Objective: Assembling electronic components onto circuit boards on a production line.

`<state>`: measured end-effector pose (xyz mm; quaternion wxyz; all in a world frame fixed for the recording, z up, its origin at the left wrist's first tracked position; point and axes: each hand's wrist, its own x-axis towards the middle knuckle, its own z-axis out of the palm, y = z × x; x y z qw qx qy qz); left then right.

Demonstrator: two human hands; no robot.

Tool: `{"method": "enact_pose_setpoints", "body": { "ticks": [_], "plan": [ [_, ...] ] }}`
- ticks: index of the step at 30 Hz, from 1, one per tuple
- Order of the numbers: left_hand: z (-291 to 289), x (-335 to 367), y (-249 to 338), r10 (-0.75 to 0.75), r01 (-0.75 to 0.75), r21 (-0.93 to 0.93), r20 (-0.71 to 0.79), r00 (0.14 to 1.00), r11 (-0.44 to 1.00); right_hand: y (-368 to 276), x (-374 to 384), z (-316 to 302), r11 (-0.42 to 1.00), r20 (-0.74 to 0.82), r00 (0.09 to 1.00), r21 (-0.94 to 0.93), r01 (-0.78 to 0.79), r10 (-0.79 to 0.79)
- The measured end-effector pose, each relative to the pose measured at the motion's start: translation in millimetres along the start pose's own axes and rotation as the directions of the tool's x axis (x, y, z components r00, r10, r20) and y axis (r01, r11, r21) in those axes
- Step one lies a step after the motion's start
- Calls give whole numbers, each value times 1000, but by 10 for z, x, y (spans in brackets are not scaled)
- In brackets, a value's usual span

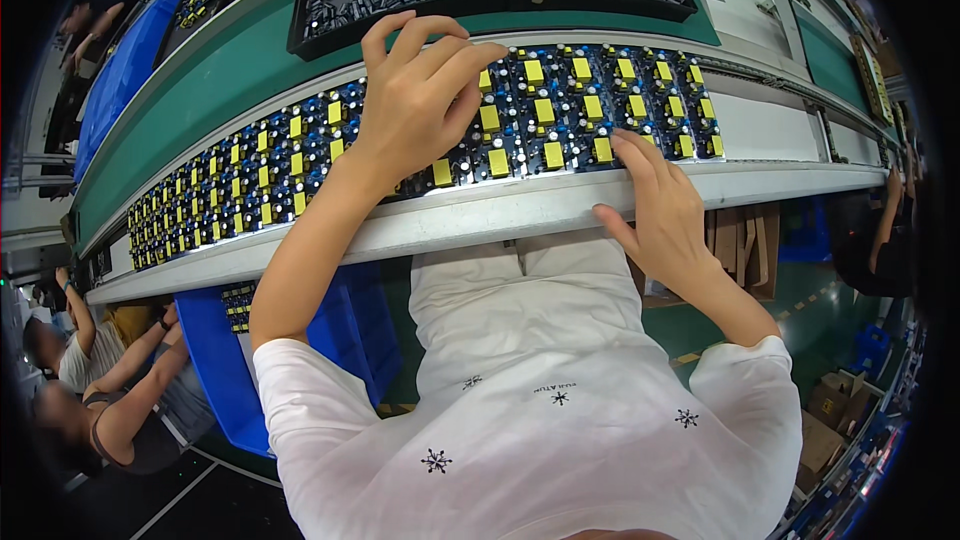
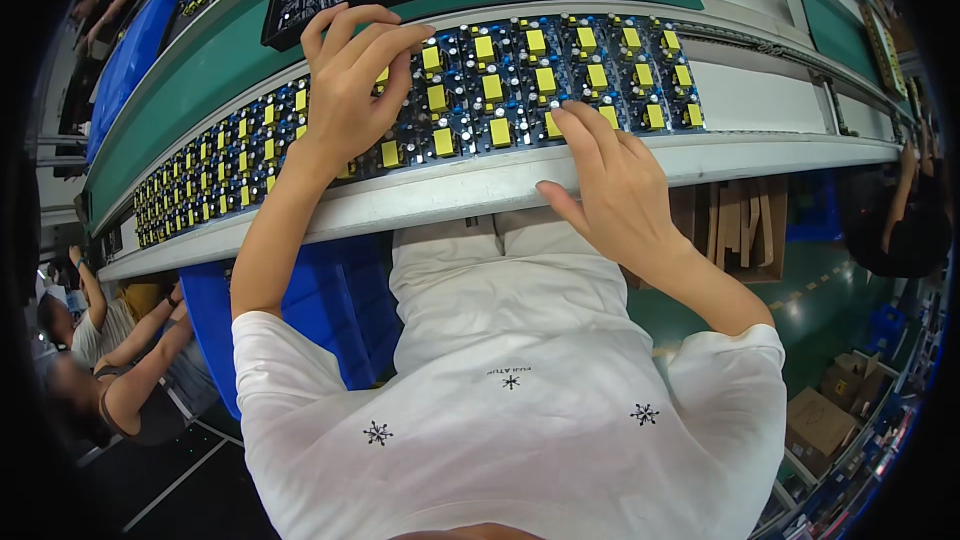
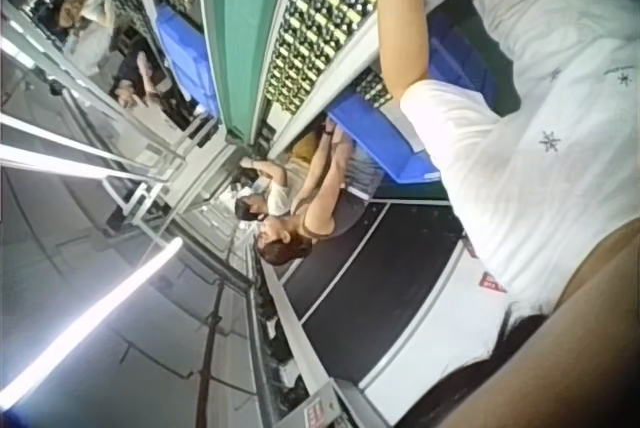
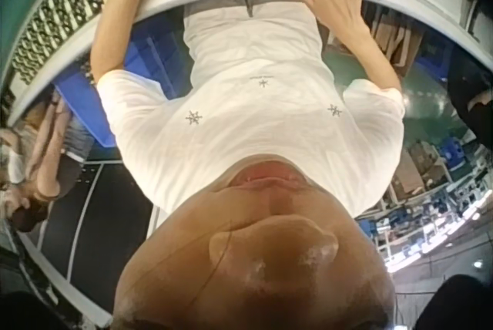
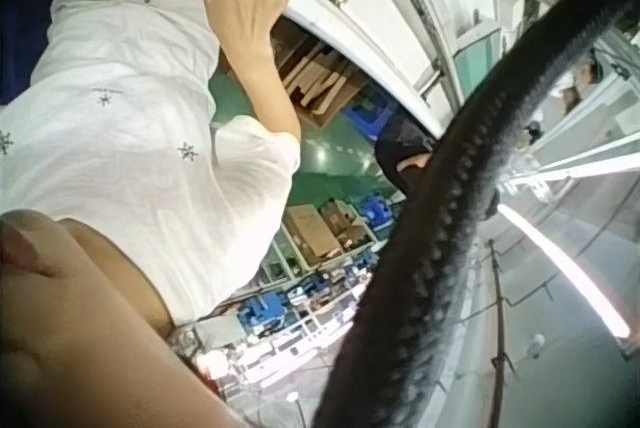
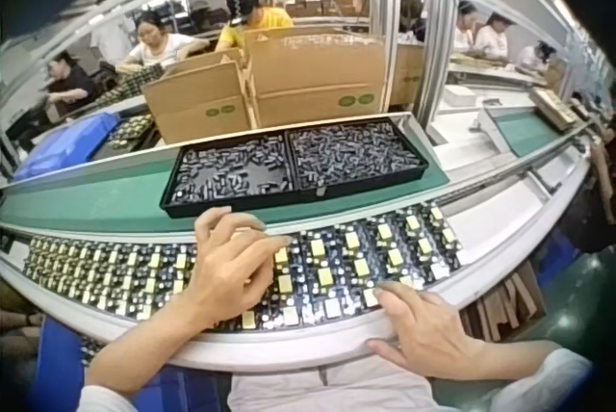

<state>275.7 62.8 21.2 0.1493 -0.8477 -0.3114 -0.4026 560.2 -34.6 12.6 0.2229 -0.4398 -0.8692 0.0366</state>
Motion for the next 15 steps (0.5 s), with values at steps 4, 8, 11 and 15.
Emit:
{"method": "enact_pose_setpoints", "body": {
  "ticks": [4, 8, 11, 15],
  "plan": [
    [-11, -5, -9, -6, 6, 6, -7, 1000, 1000, -40, 131, -82, 1000, -12, 1000, 2, -28, 28],
    [-43, 12, -76, -9, 9, 29, -8, 1000, 1000, -6, 345, -195, 988, 52, 990, -90, -127, 132],
    [-85, -18, -210, -40, 42, 93, -20, 999, 995, 239, 754, -203, 965, -98, 995, -261, -23, -2],
    [-155, 26, -429, -202, 199, 244, -12, 979, 949, 912, 1508, -135, 920, -184, 959, -367, 135, -214]
  ]
}}
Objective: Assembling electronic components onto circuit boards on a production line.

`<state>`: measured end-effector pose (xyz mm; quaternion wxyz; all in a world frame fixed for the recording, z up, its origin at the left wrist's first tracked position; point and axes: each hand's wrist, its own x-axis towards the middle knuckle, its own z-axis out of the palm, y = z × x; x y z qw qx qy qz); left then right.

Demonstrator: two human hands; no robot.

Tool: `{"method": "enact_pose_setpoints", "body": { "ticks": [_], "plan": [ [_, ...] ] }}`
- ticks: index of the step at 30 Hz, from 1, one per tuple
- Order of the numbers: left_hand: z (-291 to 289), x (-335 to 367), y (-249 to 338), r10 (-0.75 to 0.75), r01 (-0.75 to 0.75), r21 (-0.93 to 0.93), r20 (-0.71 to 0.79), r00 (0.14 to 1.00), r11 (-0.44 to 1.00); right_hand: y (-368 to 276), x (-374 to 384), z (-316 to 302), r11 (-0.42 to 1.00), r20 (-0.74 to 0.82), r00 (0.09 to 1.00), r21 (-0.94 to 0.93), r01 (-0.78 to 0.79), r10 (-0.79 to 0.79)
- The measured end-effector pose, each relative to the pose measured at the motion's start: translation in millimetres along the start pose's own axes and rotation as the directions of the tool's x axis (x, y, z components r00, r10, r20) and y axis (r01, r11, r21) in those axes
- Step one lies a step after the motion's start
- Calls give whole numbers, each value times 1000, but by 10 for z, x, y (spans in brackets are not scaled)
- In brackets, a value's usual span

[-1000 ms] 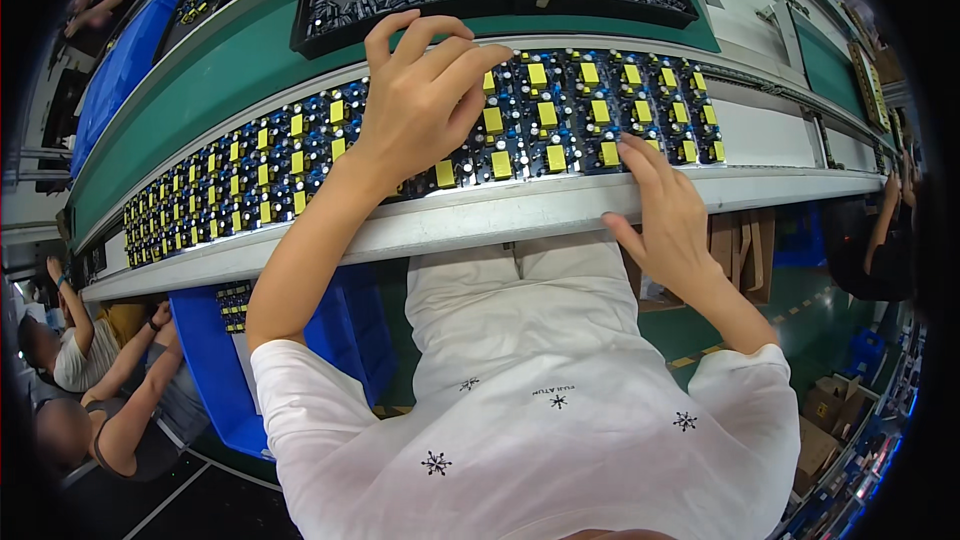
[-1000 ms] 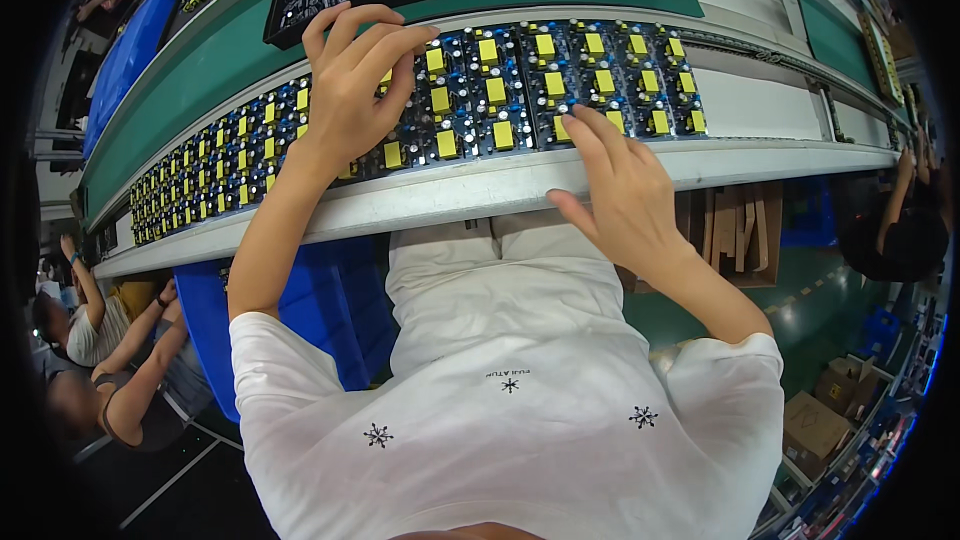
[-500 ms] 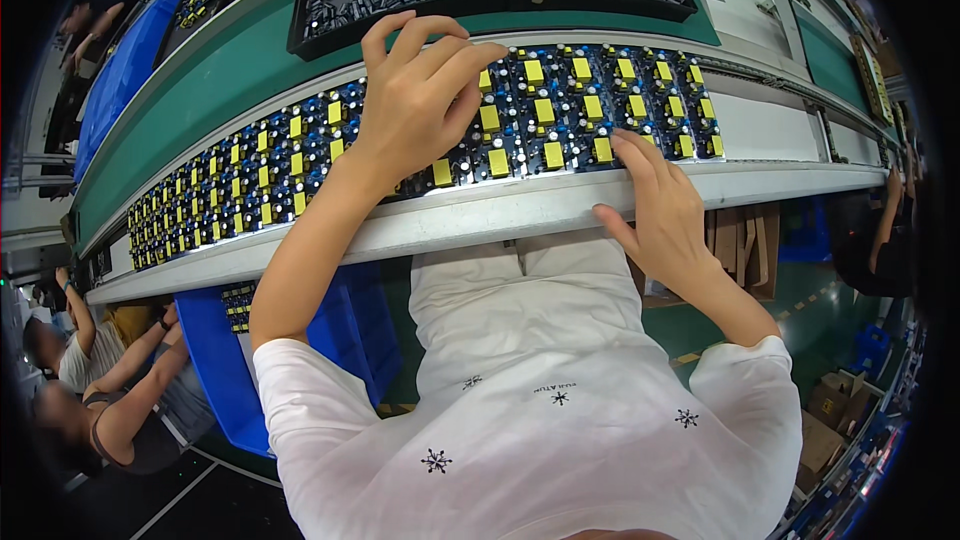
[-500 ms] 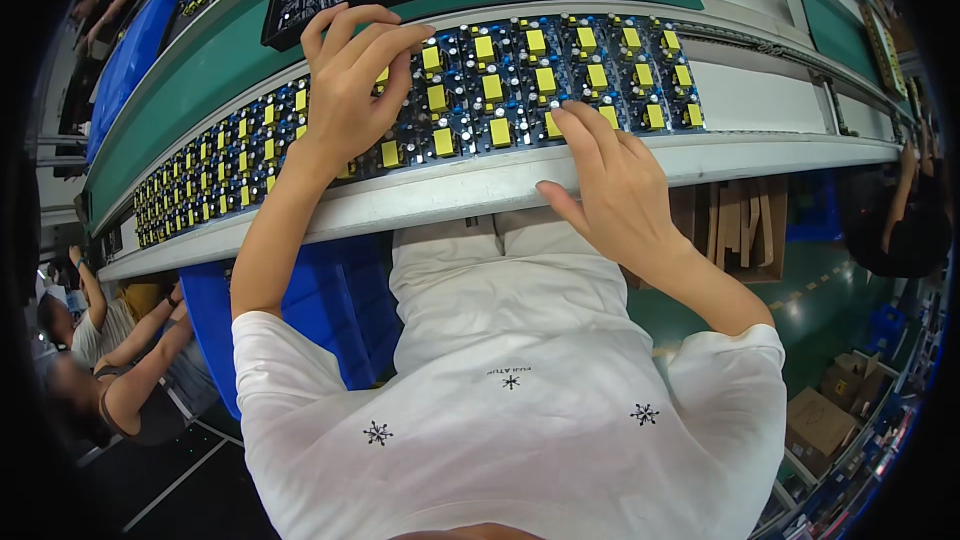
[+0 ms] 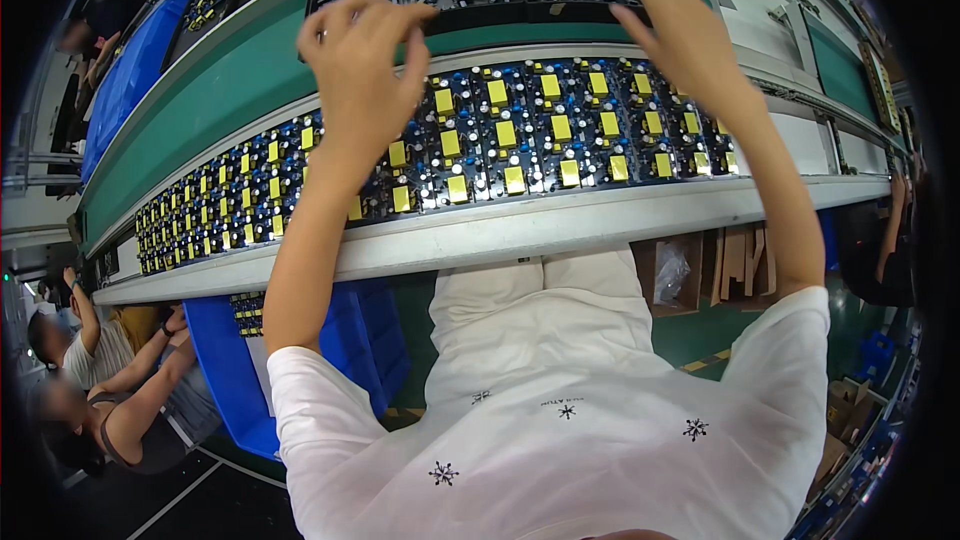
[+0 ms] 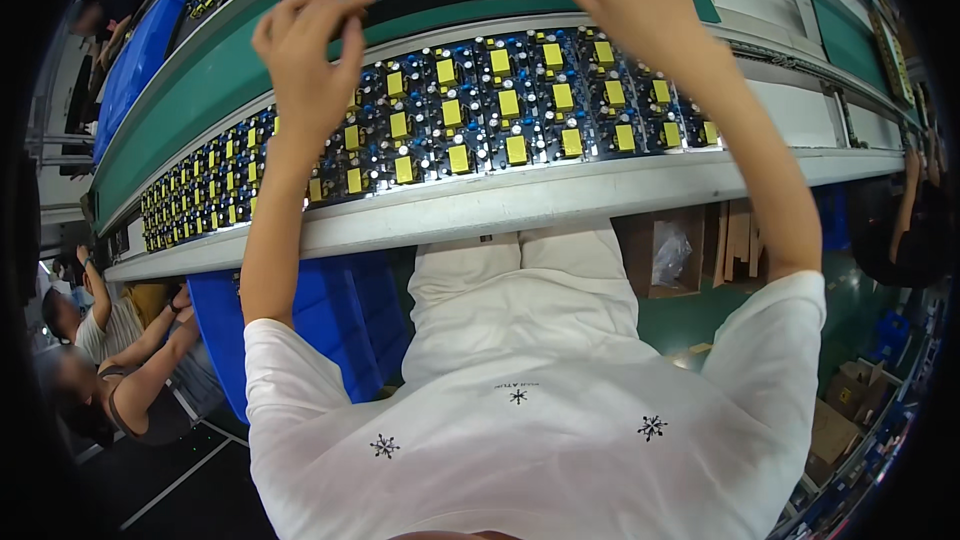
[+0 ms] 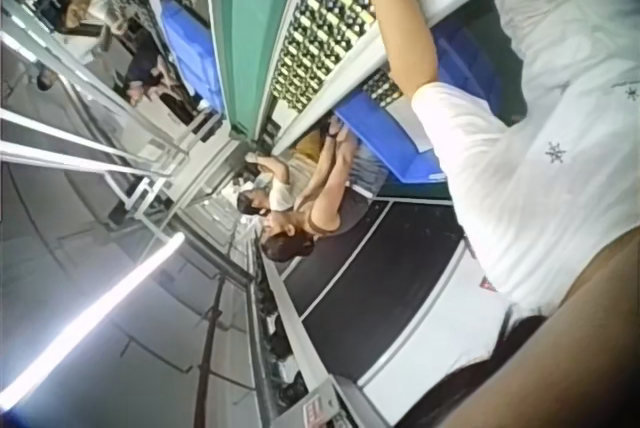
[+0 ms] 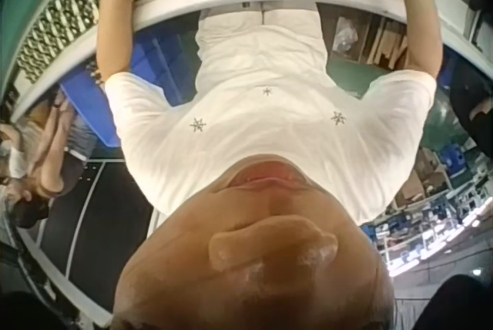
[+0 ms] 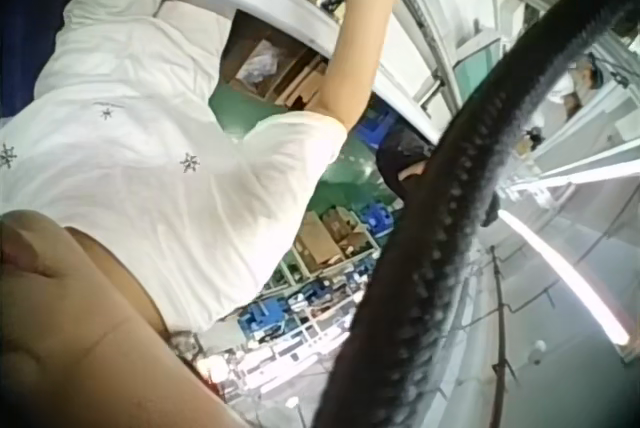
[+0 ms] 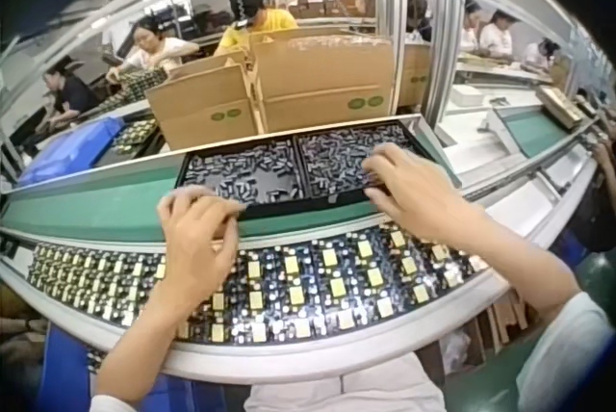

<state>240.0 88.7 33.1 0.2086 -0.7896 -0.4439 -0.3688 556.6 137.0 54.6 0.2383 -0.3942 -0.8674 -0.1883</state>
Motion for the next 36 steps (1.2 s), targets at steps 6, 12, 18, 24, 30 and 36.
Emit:
{"method": "enact_pose_setpoints", "body": {
  "ticks": [6, 12, 18, 24, 30, 36],
  "plan": [
    [234, -23, -828, -391, 398, 27, 252, 885, 917, 486, 460, 690, 994, 249, 969, 106, -20, -7],
    [430, 166, -832, -328, 445, -70, 576, 748, 893, 444, 658, 704, 981, 424, 904, 192, -40, -47],
    [653, 414, -577, -192, 412, -199, 656, 730, 889, 511, 667, 652, 977, 209, 977, 214, -18, -28],
    [1151, 482, -694, -153, 310, -241, 506, 849, 920, 370, 615, 278, 754, 260, 946, 576, -315, 196],
    [916, 844, -216, -376, 723, -243, 724, 579, 647, 420, -18, 92, 571, 490, 871, 724, -386, -32],
    [937, 698, -333, -153, 310, -266, 480, 864, 913, 214, -270, 32, 362, 630, 776, 725, -587, -3]
  ]
}}
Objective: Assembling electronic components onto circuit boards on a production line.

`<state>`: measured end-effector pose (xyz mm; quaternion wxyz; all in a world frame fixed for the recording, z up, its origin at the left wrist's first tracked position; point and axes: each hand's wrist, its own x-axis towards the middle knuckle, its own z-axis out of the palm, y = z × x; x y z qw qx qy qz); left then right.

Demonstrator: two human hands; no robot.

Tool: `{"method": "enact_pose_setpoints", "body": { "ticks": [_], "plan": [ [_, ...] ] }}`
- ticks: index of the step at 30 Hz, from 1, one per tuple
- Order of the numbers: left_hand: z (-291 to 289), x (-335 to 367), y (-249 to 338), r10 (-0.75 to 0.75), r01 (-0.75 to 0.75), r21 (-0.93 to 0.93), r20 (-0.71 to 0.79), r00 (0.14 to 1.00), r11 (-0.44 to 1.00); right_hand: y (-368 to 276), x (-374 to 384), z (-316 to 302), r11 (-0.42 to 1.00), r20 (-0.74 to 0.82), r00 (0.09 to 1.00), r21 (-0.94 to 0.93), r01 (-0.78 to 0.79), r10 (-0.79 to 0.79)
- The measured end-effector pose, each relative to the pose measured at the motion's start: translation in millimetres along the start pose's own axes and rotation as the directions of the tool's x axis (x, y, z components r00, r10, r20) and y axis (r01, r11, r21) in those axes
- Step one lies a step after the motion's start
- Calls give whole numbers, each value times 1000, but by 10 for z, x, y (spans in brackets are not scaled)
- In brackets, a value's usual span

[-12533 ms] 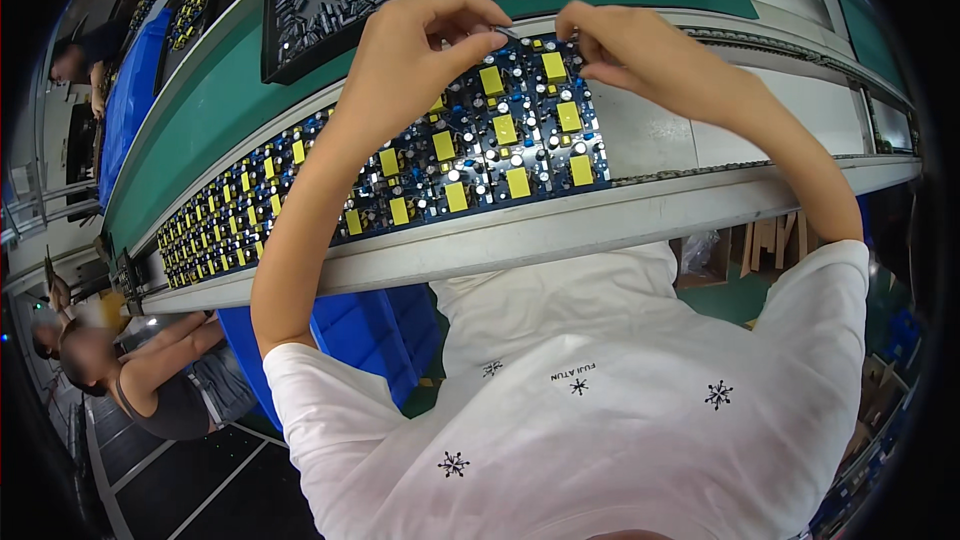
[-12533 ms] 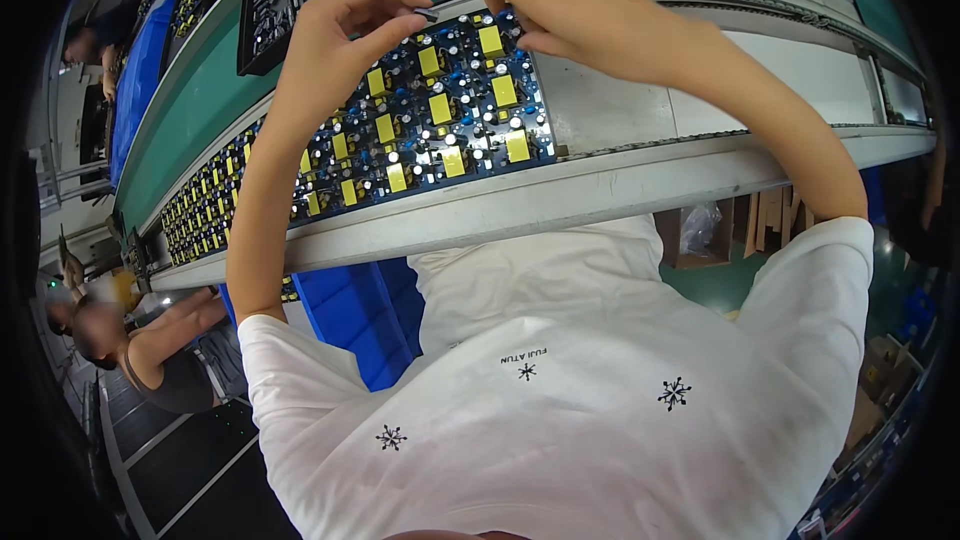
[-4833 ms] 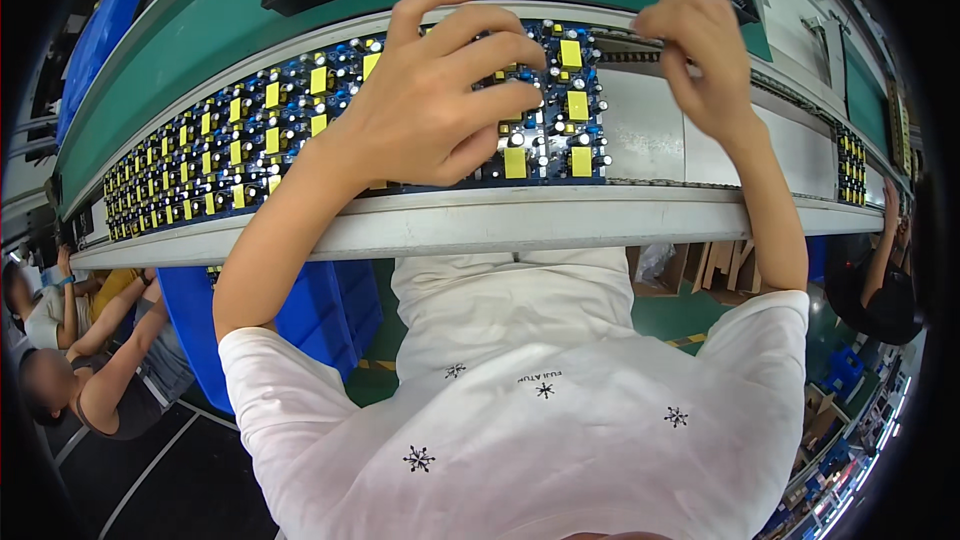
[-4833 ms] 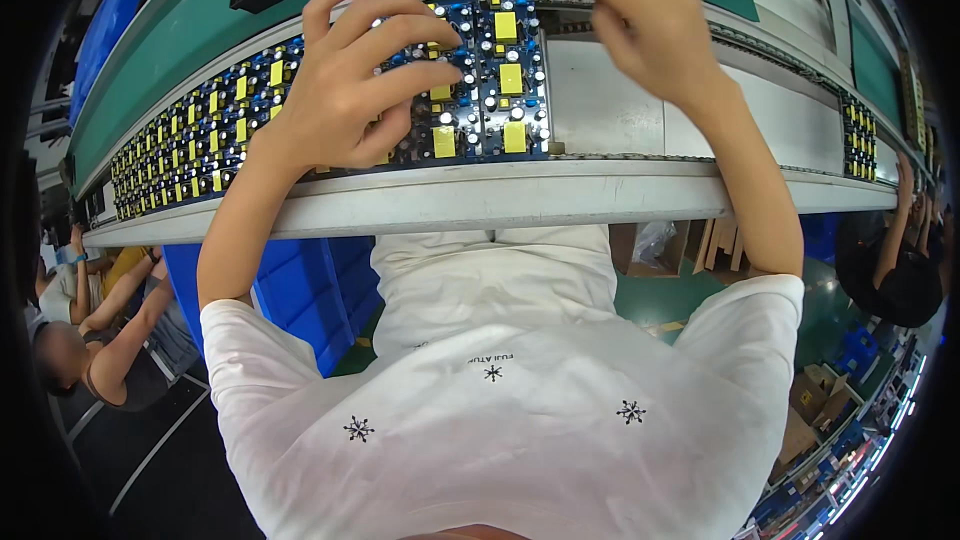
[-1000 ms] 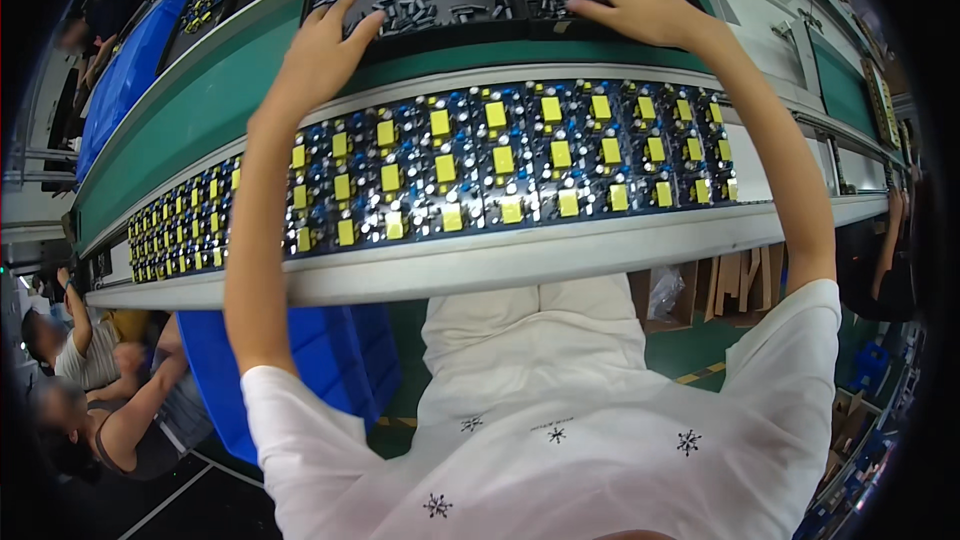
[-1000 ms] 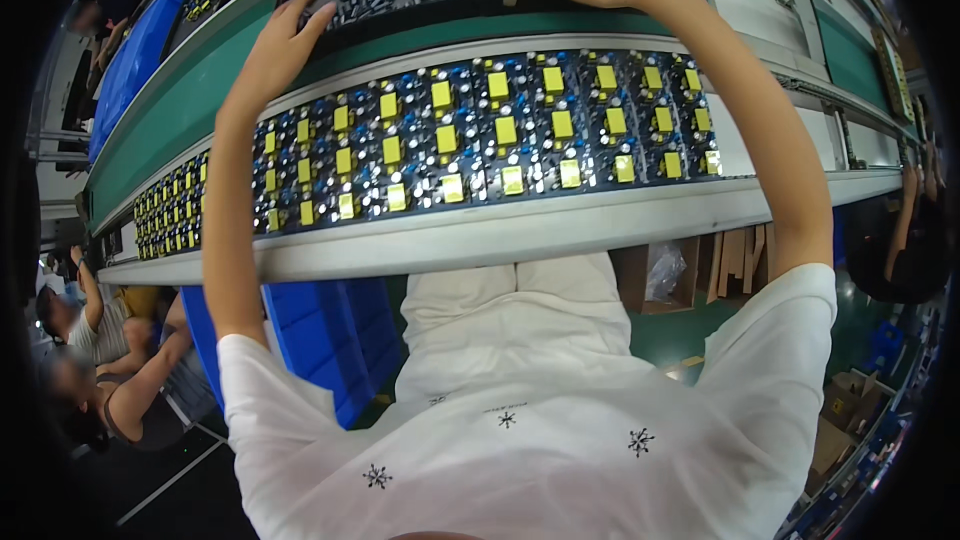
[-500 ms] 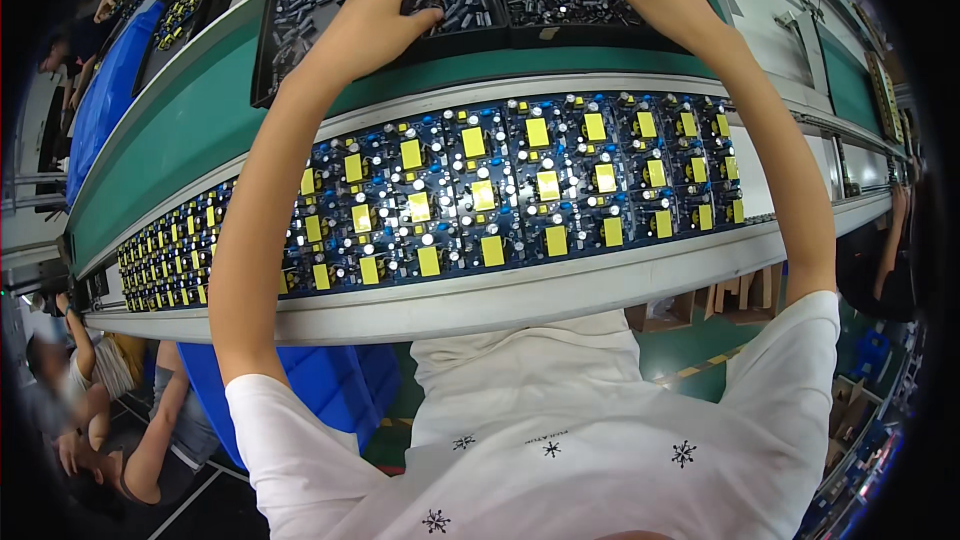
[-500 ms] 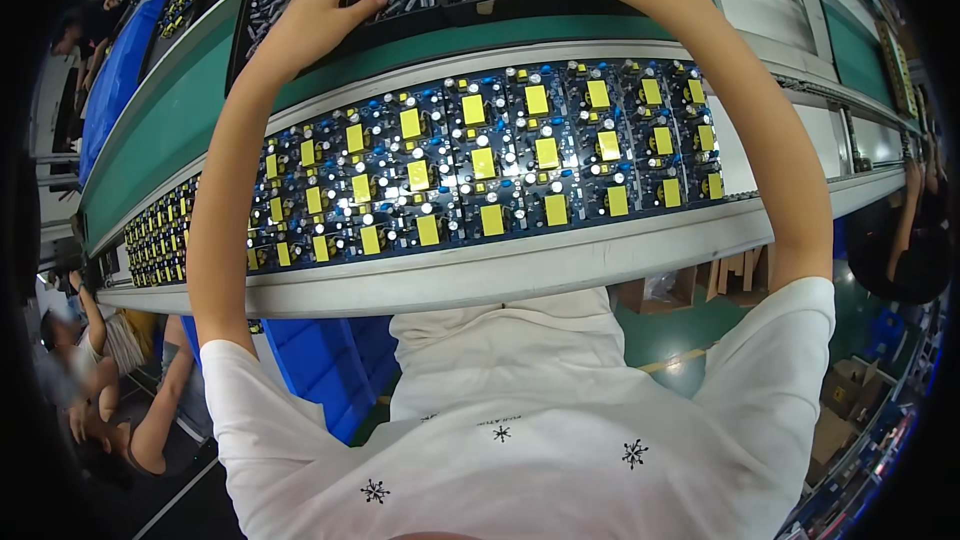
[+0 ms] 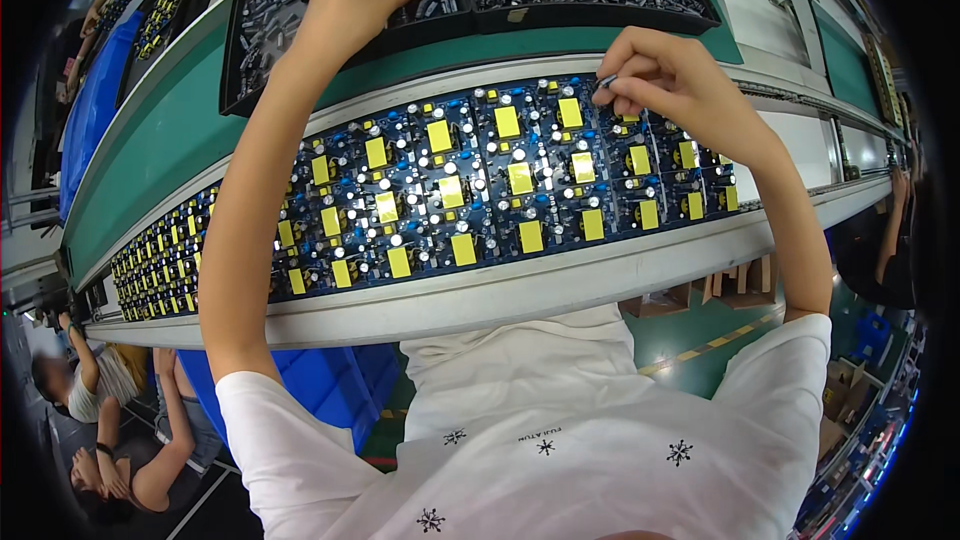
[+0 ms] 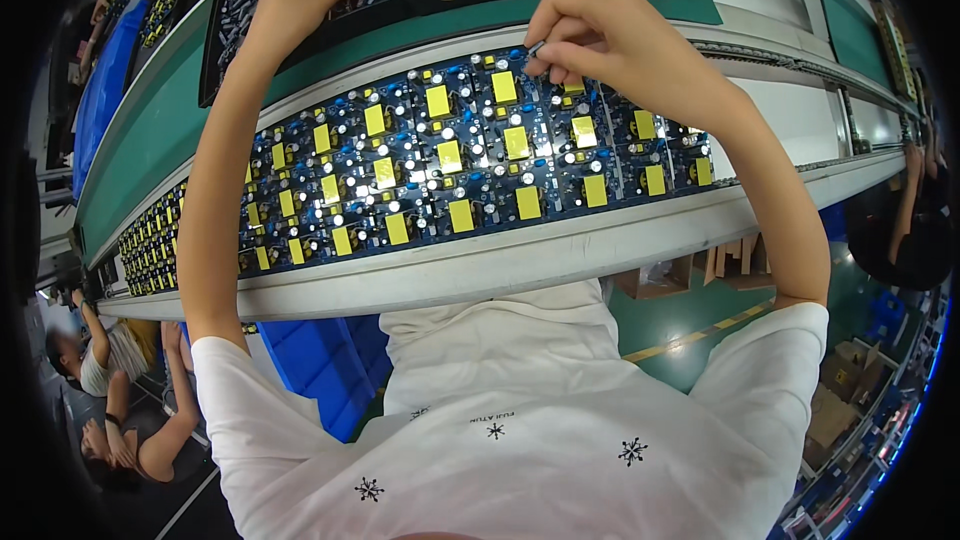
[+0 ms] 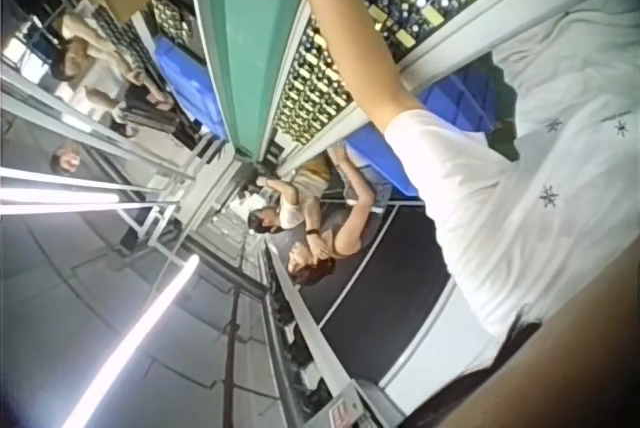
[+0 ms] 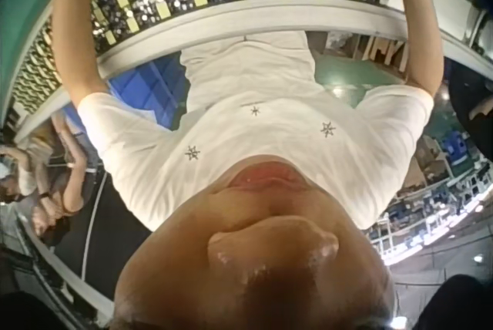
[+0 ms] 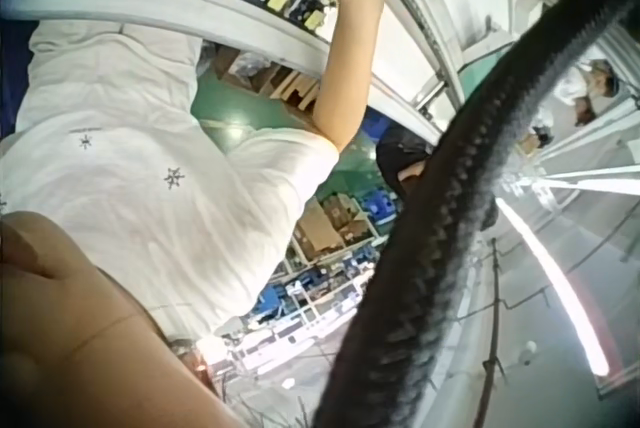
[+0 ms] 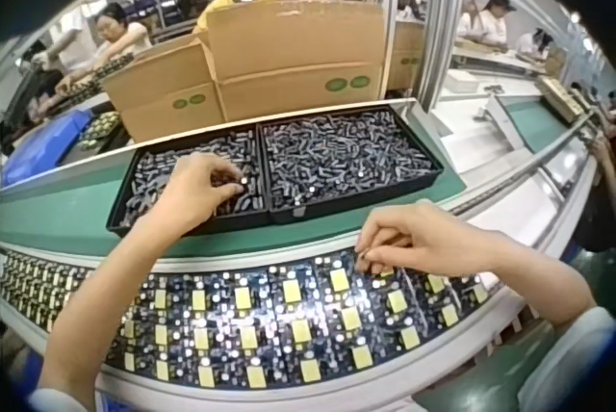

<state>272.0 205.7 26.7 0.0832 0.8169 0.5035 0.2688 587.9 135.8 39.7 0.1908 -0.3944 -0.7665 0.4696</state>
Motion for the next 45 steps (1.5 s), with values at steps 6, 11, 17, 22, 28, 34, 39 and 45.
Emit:
{"method": "enact_pose_setpoints", "body": {
  "ticks": [6, 11, 17, 22, 28, 34, 39, 45],
  "plan": [
    [-24, -26, 236, -143, 144, 17, -67, 987, 989, 89, -25, 15, 955, -9, 992, -271, 122, -129],
    [-33, -83, 239, -100, 82, -91, -220, 970, 992, 80, 36, 114, 911, -93, 968, -369, 183, -232],
    [-77, -376, 518, 7, -20, -156, -86, 996, 988, 90, 41, 262, 738, -97, 909, -622, 263, -406],
    [-75, -574, 844, 20, -28, -211, -41, 999, 977, 119, 51, 313, 735, -137, 899, -633, 244, -416],
    [-25, -723, 857, 82, -74, -296, 14, 997, 952, 158, 92, 284, 777, -114, 935, -595, 207, -337],
    [-33, -714, 864, 8, 21, -329, 86, 996, 944, 193, 77, 302, 731, -116, 901, -632, 259, -419],
    [39, -665, 859, -33, 77, -446, 104, 994, 892, 153, 105, 233, 721, -35, 915, -629, 292, -402],
    [82, -597, 867, -126, 181, -541, 138, 982, 821, -230, 191, 95, 891, 5, 996, -448, -81, 93]
  ]
}}
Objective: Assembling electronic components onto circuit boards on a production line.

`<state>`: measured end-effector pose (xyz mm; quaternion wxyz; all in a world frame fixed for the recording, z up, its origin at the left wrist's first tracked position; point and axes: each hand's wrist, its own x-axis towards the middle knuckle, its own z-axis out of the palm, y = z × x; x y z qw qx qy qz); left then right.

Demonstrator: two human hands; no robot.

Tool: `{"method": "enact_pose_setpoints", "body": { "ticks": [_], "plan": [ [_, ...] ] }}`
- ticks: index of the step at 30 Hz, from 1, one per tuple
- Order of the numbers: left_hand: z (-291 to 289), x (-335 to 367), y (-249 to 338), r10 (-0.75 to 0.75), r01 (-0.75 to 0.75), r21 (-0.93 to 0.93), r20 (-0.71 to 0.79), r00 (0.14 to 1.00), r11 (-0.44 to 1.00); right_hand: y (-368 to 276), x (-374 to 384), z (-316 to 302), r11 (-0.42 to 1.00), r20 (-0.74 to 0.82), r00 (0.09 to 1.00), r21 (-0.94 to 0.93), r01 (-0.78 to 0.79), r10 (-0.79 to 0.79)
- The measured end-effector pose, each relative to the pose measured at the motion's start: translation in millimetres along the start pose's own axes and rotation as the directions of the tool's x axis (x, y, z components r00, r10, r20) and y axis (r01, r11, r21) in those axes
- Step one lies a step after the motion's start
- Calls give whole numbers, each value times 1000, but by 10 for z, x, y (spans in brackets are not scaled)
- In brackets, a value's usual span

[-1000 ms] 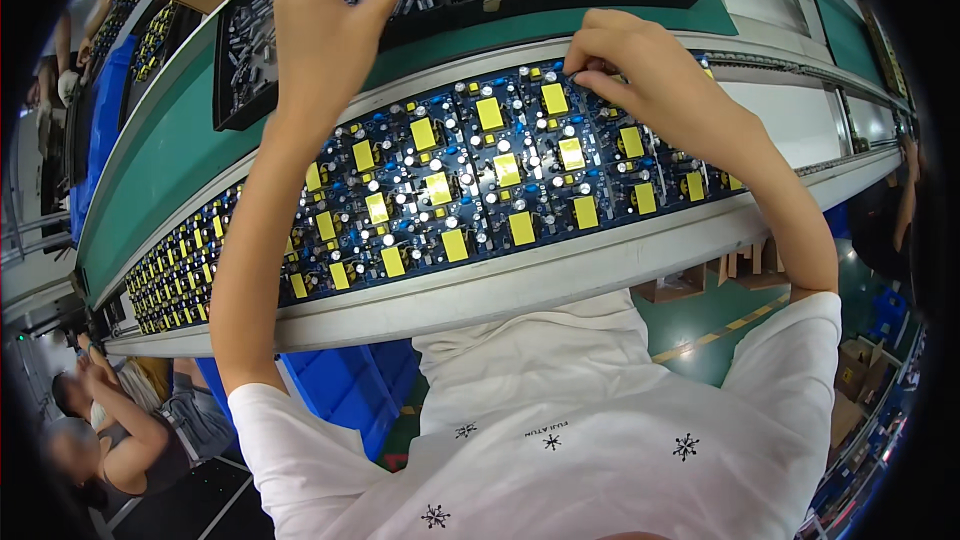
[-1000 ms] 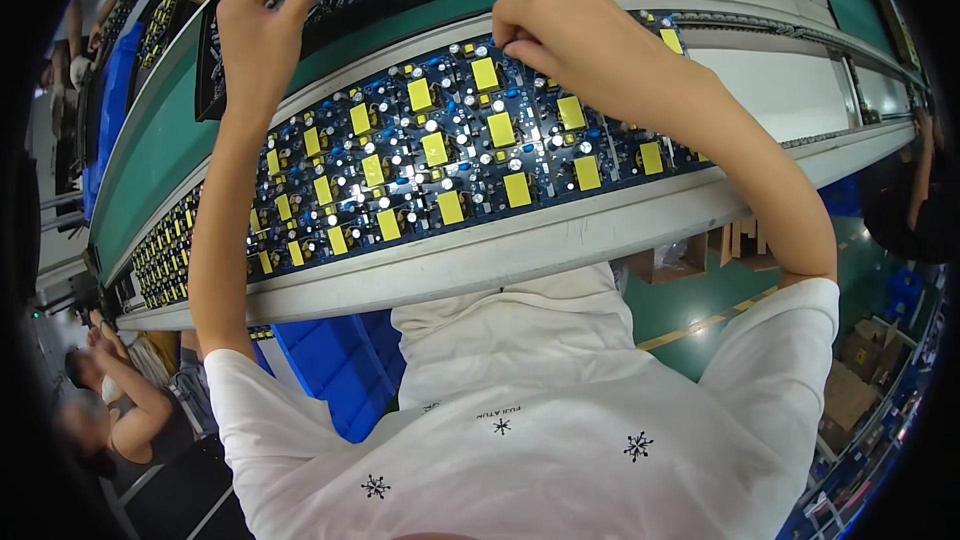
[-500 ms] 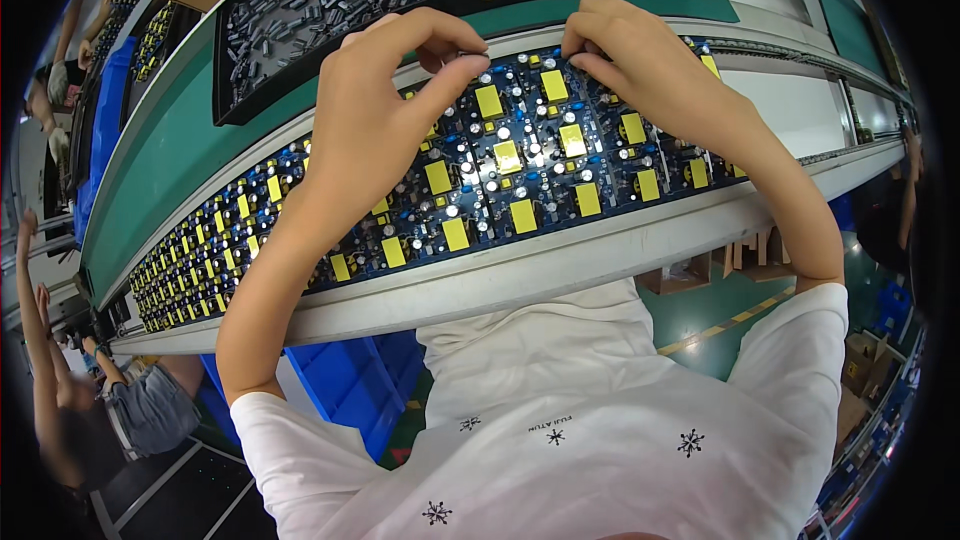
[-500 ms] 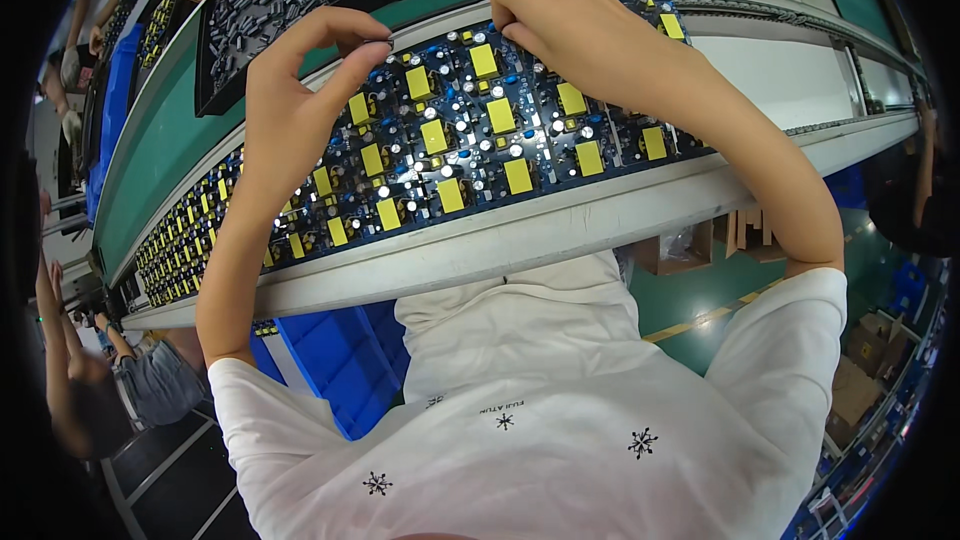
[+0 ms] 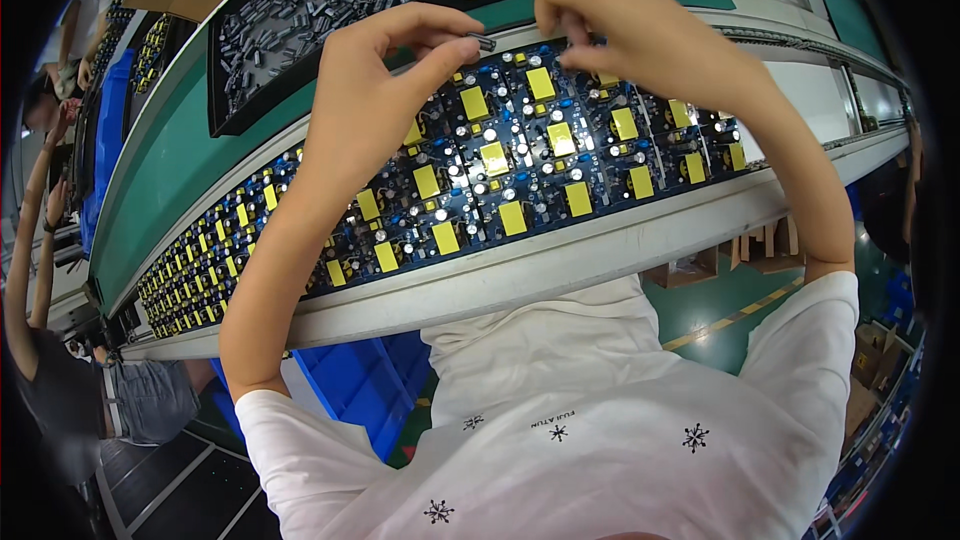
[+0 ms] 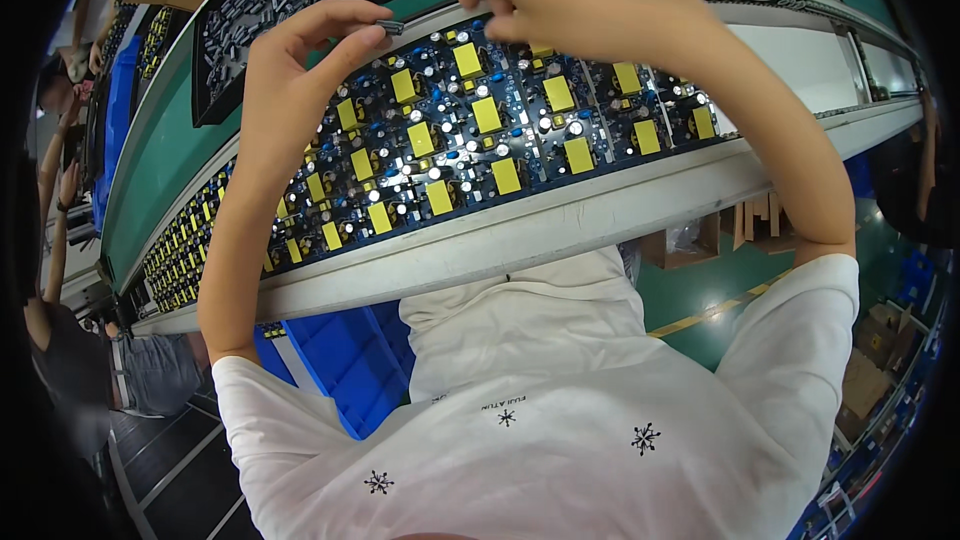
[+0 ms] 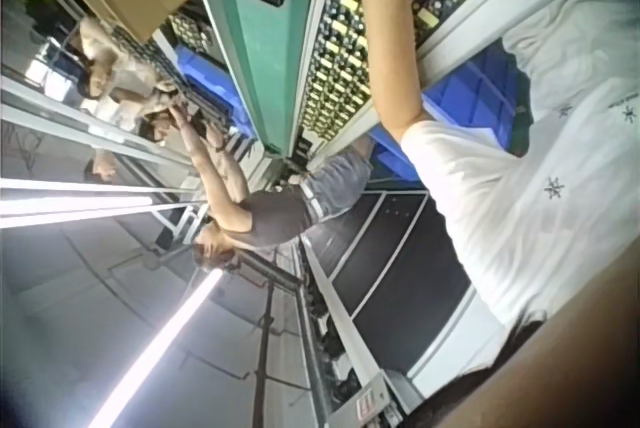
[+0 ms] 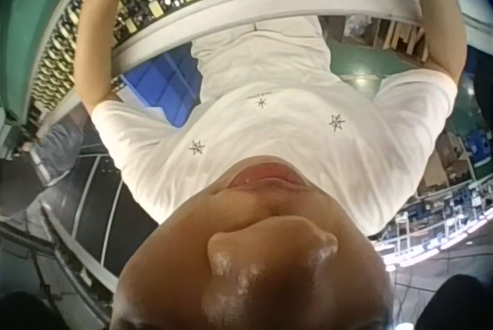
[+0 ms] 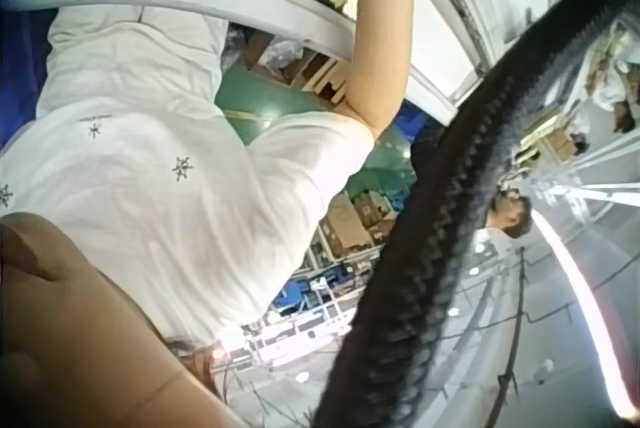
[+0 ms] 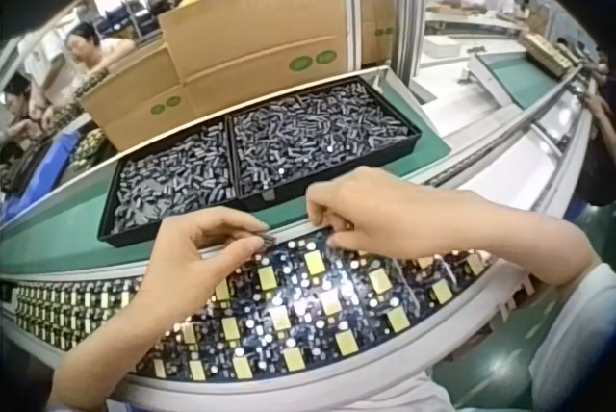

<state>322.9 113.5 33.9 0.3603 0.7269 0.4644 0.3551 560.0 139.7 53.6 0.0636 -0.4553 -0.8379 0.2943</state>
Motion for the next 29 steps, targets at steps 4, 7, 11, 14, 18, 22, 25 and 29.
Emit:
{"method": "enact_pose_setpoints", "body": {
  "ticks": [4, 7, 11, 14, 18, 22, 25, 29],
  "plan": [
    [78, 67, 36, 24, -24, 57, 0, 1000, 998, 245, 273, -328, 896, -347, 884, -417, 152, -312],
    [201, 182, 29, 174, -190, 254, 86, 981, 948, 554, 697, -353, 852, -381, 889, -524, 18, -253],
    [399, 234, 0, 348, -394, 494, 187, 919, 775, 536, 872, -257, 938, -375, 907, -342, 56, -191],
    [499, 242, -30, 390, -440, 567, 215, 895, 697, 686, 994, -287, 962, -332, 903, -110, 250, -273],
    [541, 252, -54, 365, -409, 590, 199, 909, 696, 757, 1010, -247, 954, -495, 819, -83, 288, -291],
    [552, 247, -54, 354, -397, 599, 196, 915, 696, 722, 957, -268, 963, -495, 837, 0, 268, -233],
    [569, 246, -39, 353, -393, 600, 190, 916, 697, 760, 968, -259, 961, -503, 827, -28, 275, -252],
    [572, 211, 13, 357, -411, 591, 213, 909, 695, 772, 1010, -273, 944, -528, 784, -226, 242, -327]
  ]
}}
